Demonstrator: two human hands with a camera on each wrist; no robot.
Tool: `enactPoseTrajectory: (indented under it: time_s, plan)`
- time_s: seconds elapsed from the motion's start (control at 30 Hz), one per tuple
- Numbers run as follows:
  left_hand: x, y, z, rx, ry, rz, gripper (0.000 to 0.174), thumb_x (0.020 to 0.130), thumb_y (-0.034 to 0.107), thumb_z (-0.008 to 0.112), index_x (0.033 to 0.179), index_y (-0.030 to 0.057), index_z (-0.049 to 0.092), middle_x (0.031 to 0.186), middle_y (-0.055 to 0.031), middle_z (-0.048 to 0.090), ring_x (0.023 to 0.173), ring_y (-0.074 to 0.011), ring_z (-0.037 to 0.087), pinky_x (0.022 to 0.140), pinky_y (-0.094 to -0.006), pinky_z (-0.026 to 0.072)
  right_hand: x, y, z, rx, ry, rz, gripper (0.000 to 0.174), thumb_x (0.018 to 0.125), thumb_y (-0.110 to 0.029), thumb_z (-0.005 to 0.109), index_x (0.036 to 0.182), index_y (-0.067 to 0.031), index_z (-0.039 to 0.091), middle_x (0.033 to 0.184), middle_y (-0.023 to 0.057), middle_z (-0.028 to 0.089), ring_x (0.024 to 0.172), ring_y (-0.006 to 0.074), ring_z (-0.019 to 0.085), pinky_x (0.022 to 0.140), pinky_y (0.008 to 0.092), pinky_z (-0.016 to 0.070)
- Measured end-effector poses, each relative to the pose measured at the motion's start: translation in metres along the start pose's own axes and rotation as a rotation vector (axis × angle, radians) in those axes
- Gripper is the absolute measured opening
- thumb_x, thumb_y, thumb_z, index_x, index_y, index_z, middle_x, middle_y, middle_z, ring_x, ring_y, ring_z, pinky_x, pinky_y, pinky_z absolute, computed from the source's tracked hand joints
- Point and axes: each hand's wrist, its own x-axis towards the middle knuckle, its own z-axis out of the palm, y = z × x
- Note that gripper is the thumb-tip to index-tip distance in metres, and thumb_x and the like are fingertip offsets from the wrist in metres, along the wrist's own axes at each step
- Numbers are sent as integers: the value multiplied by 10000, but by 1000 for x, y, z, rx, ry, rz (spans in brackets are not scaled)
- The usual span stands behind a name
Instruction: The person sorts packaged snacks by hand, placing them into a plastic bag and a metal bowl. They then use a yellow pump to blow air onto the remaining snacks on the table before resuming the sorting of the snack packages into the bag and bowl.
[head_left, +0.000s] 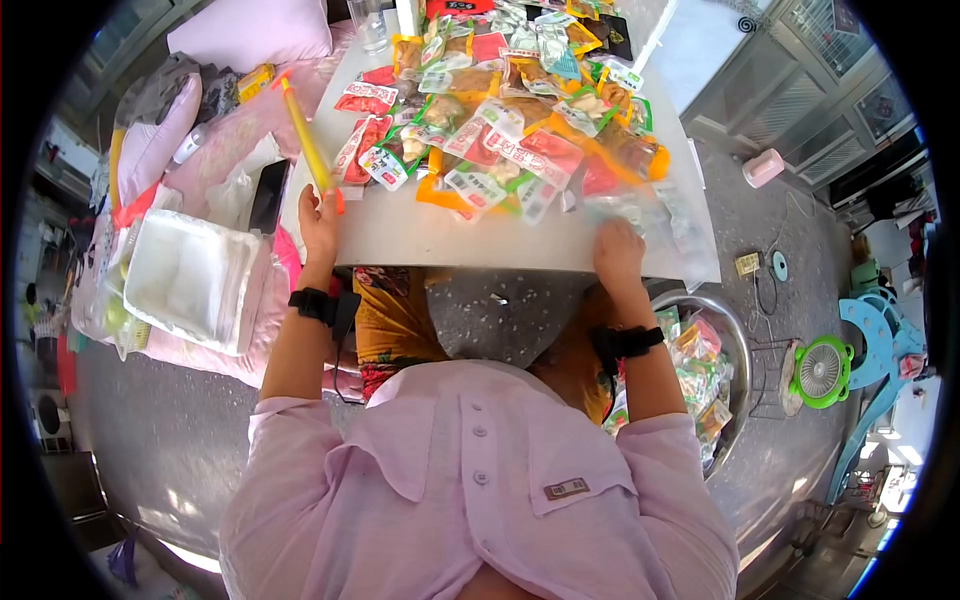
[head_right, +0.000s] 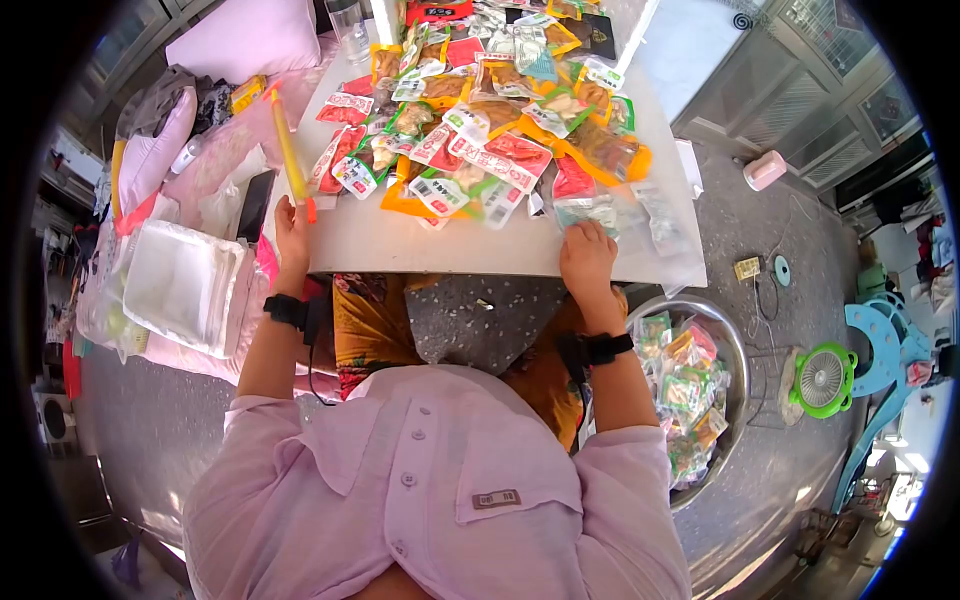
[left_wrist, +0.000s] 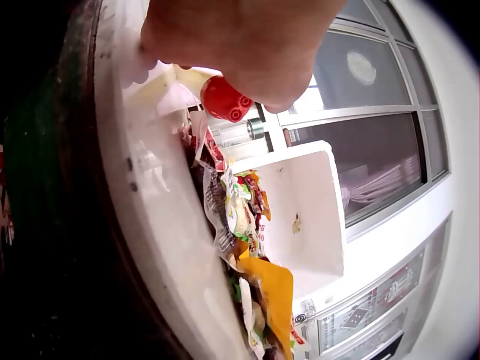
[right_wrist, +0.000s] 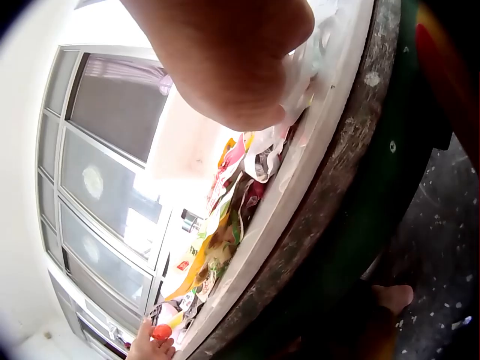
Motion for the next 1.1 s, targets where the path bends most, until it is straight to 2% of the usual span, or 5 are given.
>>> enactPoseTrajectory:
  time_s: [0.23,0.57,0.67,0.87,1.1]
  plan:
    - [-22,8,-3,237,-56,297,563,742,274,597,1139,-47,360,1109,-189,412,1030,-291,408,881,-347,324,-11,-11,11,115,47,-261,114,691,-62,479,796,-38,516,872,113,544,877,298,507,703,427,398]
    - [-27,19,2,365,-40,467,545,719,254,618,1128,-7,370,1100,-192,411,1024,-345,403,884,-382,323,15,-8,-14,193,-125,-51,103,667,-111,539,730,-37,503,791,131,551,796,309,522,648,428,413]
    - [-27,20,2,361,-45,457,546,721,254,617,1130,-11,369,1104,-196,408,1026,-350,402,884,-384,324,38,-7,-18,231,77,20,163,661,-137,565,769,-27,511,778,140,554,780,317,525,631,436,421]
    - [-27,28,2,333,-73,427,528,715,239,615,1120,-10,383,1097,-188,416,1021,-345,409,880,-382,327,98,56,17,-87,55,138,401,690,-234,579,1026,-32,494,1068,145,510,935,294,514,721,455,426]
    - [-27,23,4,416,-18,462,526,690,193,627,1113,-3,385,1085,-179,423,998,-346,424,863,-382,345,130,74,50,-223,-161,151,444,713,-292,562,1071,-46,469,1190,147,419,1119,276,379,827,481,358]
